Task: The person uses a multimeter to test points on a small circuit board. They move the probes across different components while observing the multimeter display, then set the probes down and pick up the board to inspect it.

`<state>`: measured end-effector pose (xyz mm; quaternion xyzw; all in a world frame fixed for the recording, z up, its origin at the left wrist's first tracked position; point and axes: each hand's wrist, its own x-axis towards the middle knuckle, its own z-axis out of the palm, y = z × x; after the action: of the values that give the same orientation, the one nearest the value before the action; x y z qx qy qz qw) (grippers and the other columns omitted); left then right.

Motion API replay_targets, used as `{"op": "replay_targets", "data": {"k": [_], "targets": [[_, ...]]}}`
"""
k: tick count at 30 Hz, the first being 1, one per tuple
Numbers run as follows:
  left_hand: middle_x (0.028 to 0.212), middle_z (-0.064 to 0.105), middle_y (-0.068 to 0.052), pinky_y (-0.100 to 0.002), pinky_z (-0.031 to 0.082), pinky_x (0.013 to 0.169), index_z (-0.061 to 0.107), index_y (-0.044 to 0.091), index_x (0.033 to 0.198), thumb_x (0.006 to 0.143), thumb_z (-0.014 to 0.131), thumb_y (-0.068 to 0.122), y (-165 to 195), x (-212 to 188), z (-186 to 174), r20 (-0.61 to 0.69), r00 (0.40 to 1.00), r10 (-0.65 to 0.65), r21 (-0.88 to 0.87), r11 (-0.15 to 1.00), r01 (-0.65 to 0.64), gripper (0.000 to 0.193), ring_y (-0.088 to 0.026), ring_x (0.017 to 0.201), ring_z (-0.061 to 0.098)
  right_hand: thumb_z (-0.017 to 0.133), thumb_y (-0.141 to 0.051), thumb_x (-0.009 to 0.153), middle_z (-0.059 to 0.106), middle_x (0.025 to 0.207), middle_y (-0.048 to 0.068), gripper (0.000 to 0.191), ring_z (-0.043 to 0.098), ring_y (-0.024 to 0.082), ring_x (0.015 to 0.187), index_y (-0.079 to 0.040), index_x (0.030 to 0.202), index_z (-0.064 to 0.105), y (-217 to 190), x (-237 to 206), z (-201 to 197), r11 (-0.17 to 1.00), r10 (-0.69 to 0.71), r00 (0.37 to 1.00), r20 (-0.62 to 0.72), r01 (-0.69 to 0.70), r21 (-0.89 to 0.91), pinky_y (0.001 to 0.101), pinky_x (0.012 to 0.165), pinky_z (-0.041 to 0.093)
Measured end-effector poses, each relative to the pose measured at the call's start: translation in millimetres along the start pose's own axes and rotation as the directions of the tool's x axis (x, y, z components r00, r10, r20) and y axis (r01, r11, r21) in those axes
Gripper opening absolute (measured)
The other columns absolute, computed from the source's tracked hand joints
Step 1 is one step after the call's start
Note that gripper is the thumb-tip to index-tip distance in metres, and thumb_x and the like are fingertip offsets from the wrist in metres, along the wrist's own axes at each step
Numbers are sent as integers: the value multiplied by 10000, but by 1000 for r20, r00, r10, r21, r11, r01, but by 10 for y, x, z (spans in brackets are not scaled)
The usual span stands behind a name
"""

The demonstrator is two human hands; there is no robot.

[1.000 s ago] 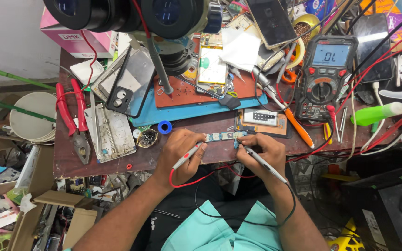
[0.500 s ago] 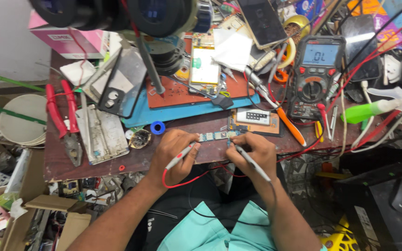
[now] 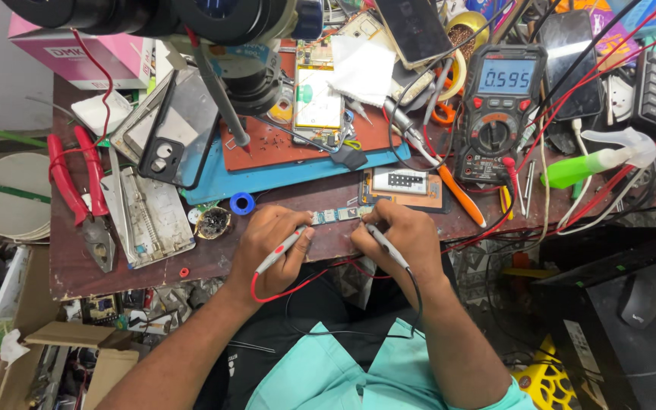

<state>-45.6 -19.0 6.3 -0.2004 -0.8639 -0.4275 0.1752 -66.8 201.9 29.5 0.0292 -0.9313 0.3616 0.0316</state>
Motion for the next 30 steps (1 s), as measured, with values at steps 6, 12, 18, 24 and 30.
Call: {"op": "replay_targets", "data": {"k": [6,12,18,24,30], "targets": [[891,701,-140,-417,507,801,705,23,1042,920,682,115,-8,19,-4,7,1000,-9,-23,1000,9,155,-318,894,659,766,-240,704,708,670,115,197,722,269,600,-65,761,697,-37,10,15,999,-28,1000,-12,28,-18,359,571,545],[900,696,-137,-421,507,808,701,24,1044,924,683,111,-28,-9,7,12,1000,-3,-19,1000,3,149,-320,899,659,792,-226,698,712,672,119,198,705,248,604,-55,763,717,135,26,73,997,-68,998,7,68,-33,353,571,537],[924,694,-145,-421,508,814,697,23,1038,904,697,113,-52,-25,19,-14,1000,9,-23,1000,-10,161,-322,907,657,761,-123,804,751,756,55,172,678,138,656,-18,938,781,542,132,76,908,16,997,78,-47,417,272,596,530],[919,697,-136,-417,508,822,697,26,1028,905,708,110,-82,-39,34,-7,1000,15,-18,1000,-16,150,-322,914,657,639,-109,986,724,985,73,247,709,128,830,1,1200,695,839,167,12,569,103,968,229,-247,784,264,725,606],[946,698,-137,-405,512,822,705,32,1042,896,706,116,-76,-44,34,-11,1000,-3,-19,1000,3,168,-310,916,660,588,-147,1049,728,1002,90,189,706,126,859,6,1151,545,872,329,142,628,-54,983,176,-104,771,253,709,605]]}}
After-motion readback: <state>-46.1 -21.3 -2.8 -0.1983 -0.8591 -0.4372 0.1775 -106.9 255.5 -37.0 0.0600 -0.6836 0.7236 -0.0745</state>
